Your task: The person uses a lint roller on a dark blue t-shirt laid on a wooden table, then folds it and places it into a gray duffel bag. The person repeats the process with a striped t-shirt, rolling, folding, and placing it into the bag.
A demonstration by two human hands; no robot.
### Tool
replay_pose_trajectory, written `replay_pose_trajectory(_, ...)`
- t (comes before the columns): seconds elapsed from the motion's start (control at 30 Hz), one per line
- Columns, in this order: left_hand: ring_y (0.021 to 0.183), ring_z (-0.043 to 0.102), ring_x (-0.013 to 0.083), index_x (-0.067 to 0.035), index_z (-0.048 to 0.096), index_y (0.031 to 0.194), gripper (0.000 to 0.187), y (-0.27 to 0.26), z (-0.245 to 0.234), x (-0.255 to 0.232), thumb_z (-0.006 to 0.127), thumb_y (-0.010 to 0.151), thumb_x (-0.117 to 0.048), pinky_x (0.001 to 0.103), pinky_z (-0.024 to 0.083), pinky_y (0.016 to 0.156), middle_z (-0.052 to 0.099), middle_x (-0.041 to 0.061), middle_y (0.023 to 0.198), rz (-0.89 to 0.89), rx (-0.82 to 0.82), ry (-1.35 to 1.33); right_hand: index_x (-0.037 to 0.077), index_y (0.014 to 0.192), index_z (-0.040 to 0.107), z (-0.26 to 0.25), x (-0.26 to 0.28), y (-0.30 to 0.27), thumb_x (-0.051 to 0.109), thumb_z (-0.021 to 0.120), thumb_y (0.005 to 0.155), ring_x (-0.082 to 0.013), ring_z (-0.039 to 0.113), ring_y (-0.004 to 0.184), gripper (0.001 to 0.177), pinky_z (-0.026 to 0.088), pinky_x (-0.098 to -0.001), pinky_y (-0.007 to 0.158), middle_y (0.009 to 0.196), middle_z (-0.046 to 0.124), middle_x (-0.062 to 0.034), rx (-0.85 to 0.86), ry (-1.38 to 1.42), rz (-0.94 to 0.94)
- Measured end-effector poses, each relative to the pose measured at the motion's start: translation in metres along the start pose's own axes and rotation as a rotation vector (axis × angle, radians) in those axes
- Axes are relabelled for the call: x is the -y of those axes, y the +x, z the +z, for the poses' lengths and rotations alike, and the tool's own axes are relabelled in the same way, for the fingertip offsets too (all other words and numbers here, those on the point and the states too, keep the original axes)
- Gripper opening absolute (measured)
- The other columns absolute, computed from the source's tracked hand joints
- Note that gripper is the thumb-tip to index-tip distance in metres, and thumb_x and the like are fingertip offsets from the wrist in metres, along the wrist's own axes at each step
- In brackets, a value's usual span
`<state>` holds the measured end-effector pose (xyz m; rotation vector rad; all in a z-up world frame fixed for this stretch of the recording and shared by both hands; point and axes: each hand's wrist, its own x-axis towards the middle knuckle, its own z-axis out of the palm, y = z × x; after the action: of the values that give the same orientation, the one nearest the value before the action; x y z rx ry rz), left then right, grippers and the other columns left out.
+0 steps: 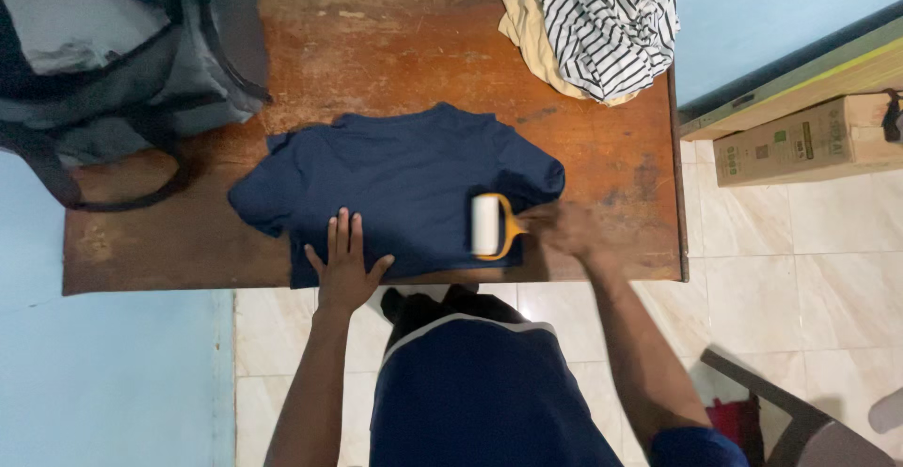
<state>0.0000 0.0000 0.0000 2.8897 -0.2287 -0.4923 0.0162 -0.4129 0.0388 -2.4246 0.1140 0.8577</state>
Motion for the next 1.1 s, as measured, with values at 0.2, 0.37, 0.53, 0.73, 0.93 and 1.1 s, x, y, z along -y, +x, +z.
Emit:
replay_pose_trajectory(0.2, 0.157, 0.009, 0.0298, -0.010, 0.016, 0.161, 0.094, -0.016, 0.007, 0.046, 0.035, 0.095, -0.073, 0.067, 0.013, 0.119, 0.012, 0.012, 0.170, 0.072, -0.135, -0.043, 0.025, 0.119, 0.078, 0.005, 0.039, -0.003, 0.039, 0.067, 0.090, -0.0255, 0.072, 0.105, 0.034, 0.054, -0.0392, 0.096, 0.115, 0.077, -0.0057, -0.056, -0.081, -0.012)
replay_pose_trajectory(0.37, 0.157, 0.011, 0.0300, -0.012, 0.021, 0.162, 0.087, -0.027, 0.006, 0.080, 0.033, 0.097, -0.070, 0.061, 0.012, 0.123, 0.014, 0.012, 0.170, 0.082, -0.113, -0.041, 0.021, 0.116, 0.081, -0.038, -0.006, -0.022, 0.044, 0.072, 0.086, -0.0283, 0.072, 0.108, 0.039, 0.055, -0.0434, 0.095, 0.116, 0.077, -0.0072, -0.053, -0.083, -0.005)
replay_pose_trajectory(0.53, 0.156, 0.013, 0.0300, -0.012, 0.024, 0.161, 0.083, -0.031, 0.001, 0.092, 0.033, 0.099, -0.067, 0.063, 0.012, 0.122, 0.016, 0.012, 0.169, 0.150, -0.106, -0.092, 0.019, 0.121, 0.076, -0.011, 0.031, -0.014, 0.047, 0.073, 0.087, -0.0270, 0.073, 0.108, 0.044, 0.056, -0.0405, 0.094, 0.114, 0.078, -0.0080, 0.040, 0.060, 0.119)
replay_pose_trajectory(0.73, 0.157, 0.014, 0.0252, -0.019, 0.026, 0.161, 0.078, -0.032, -0.007, 0.098, 0.032, 0.099, -0.066, 0.070, 0.009, 0.120, 0.017, 0.007, 0.170, 0.140, -0.070, 0.000, 0.015, 0.116, 0.079, 0.056, 0.104, 0.007, 0.045, 0.069, 0.091, -0.0258, 0.076, 0.097, 0.040, 0.058, -0.0380, 0.089, 0.110, 0.079, -0.0104, -0.117, 0.089, -0.219)
replay_pose_trajectory(0.93, 0.157, 0.011, 0.0282, -0.024, 0.026, 0.160, 0.074, -0.039, -0.008, 0.122, 0.033, 0.100, -0.065, 0.069, 0.007, 0.120, 0.016, 0.006, 0.170, 0.134, -0.080, -0.062, 0.016, 0.111, 0.082, 0.007, 0.013, -0.009, 0.051, 0.075, 0.083, -0.0216, 0.077, 0.089, 0.046, 0.060, -0.0360, 0.083, 0.100, 0.082, -0.0069, 0.014, 0.017, -0.036)
replay_pose_trajectory(1.1, 0.158, 0.007, 0.0307, -0.021, 0.027, 0.160, 0.073, -0.042, -0.004, 0.127, 0.040, 0.100, -0.060, 0.068, 0.006, 0.120, 0.014, 0.008, 0.170, 0.144, -0.117, -0.082, 0.015, 0.113, 0.083, 0.010, 0.017, -0.006, 0.054, 0.076, 0.083, -0.0197, 0.074, 0.091, 0.050, 0.057, -0.0369, 0.084, 0.100, 0.081, -0.0075, 0.020, -0.050, 0.070)
